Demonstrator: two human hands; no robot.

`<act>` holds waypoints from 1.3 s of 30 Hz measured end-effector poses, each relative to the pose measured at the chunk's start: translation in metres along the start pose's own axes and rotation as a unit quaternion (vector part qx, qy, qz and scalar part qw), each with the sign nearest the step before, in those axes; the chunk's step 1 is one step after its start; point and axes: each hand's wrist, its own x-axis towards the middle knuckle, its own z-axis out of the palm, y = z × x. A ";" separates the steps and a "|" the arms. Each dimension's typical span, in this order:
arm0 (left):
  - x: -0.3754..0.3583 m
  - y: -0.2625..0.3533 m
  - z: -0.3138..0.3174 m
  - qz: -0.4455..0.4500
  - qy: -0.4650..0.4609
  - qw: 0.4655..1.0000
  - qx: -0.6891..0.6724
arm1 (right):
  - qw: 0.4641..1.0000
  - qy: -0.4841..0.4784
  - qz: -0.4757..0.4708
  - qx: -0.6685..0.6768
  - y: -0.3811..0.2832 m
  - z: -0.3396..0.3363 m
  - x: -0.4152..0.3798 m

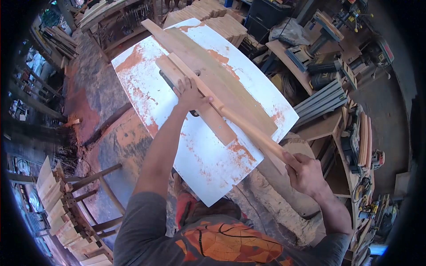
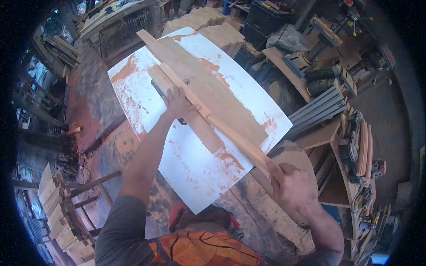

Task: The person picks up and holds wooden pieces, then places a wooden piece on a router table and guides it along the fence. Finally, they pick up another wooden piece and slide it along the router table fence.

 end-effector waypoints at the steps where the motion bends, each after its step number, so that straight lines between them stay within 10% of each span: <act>1: 0.001 -0.002 0.000 -0.002 -0.005 1.000 0.001 | 1.000 0.002 -0.003 0.002 0.001 0.001 0.002; 39: 0.078 -0.059 -0.054 0.005 -0.001 0.995 0.095 | 1.000 0.014 0.000 -0.012 -0.023 0.006 0.092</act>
